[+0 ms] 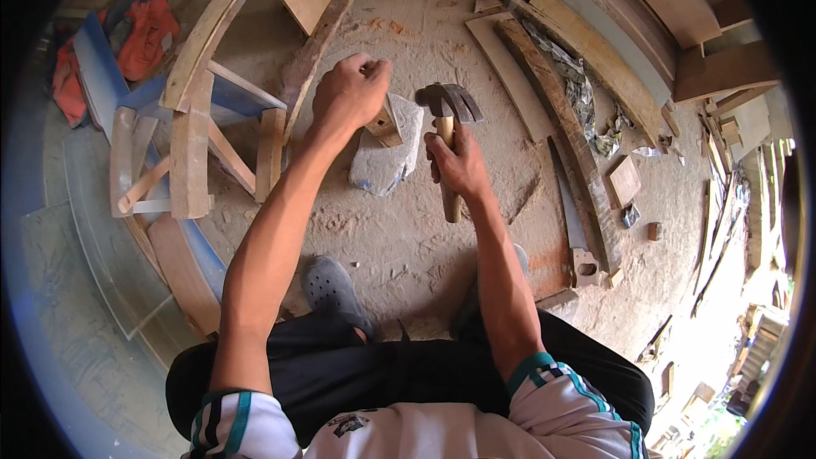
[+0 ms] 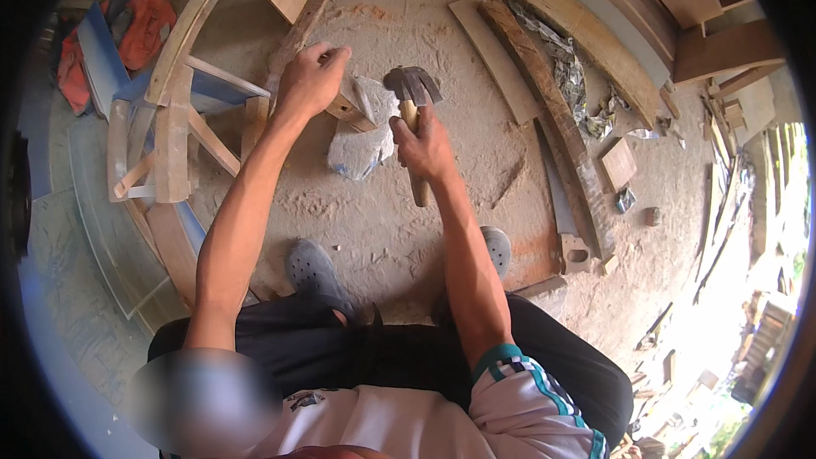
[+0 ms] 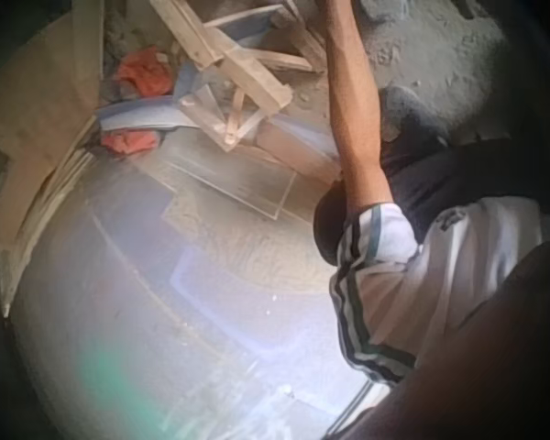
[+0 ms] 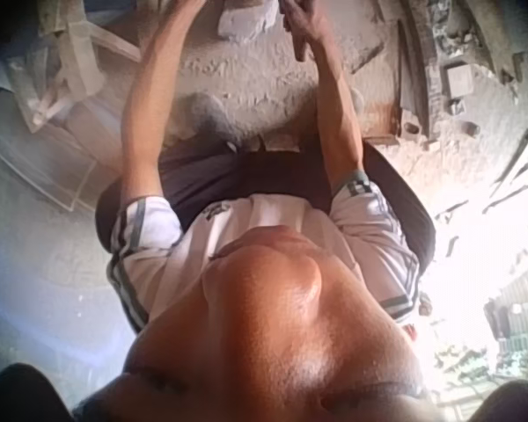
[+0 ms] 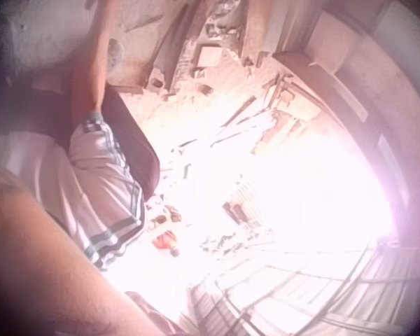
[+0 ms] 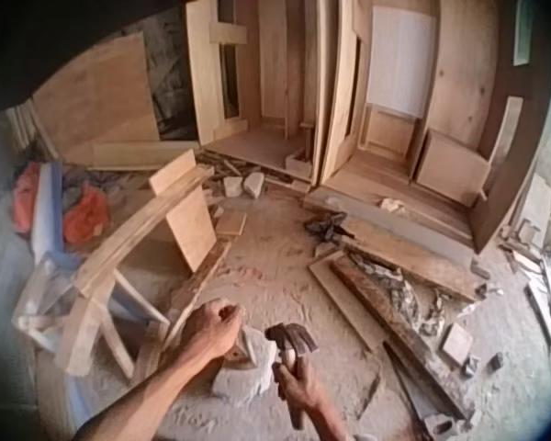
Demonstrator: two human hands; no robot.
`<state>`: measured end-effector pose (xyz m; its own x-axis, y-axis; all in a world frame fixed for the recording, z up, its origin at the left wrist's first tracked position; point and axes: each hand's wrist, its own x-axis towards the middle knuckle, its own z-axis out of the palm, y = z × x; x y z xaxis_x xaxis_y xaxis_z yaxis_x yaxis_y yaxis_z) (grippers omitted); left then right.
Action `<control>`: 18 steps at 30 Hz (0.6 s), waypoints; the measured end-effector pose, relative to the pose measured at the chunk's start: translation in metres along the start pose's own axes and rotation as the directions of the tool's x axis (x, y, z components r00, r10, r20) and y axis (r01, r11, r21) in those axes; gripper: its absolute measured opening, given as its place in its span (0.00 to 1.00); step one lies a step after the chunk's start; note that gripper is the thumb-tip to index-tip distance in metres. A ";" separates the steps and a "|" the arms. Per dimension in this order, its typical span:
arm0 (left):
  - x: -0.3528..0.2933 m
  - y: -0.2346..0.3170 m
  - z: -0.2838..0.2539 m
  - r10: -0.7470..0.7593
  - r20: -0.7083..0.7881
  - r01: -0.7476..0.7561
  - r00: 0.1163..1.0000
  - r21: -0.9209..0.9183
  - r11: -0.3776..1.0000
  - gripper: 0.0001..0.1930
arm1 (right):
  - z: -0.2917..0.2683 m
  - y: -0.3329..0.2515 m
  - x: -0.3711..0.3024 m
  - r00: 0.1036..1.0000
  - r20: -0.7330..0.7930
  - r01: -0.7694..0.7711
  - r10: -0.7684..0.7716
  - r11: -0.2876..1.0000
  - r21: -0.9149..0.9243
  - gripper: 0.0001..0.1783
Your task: The person assembles a wooden frame by hammering nails into wooden pieces. They use a hammer to drive nails and a chisel to adjust joints, working on the floor in a cluttered workshop.
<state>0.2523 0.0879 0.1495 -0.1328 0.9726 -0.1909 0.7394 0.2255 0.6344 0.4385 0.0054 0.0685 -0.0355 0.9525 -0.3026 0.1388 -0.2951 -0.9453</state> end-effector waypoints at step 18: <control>-0.008 0.015 0.009 -0.025 0.031 0.022 0.999 0.096 0.995 0.22 | 0.034 0.046 -0.006 0.977 -0.133 0.111 -0.166 0.931 -0.346 0.20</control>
<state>0.2708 0.0827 0.1535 -0.1307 0.9644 -0.2300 0.7961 0.2404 0.5554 0.4118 -0.0163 0.0231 0.0742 0.9898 -0.1219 0.4682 -0.1426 -0.8721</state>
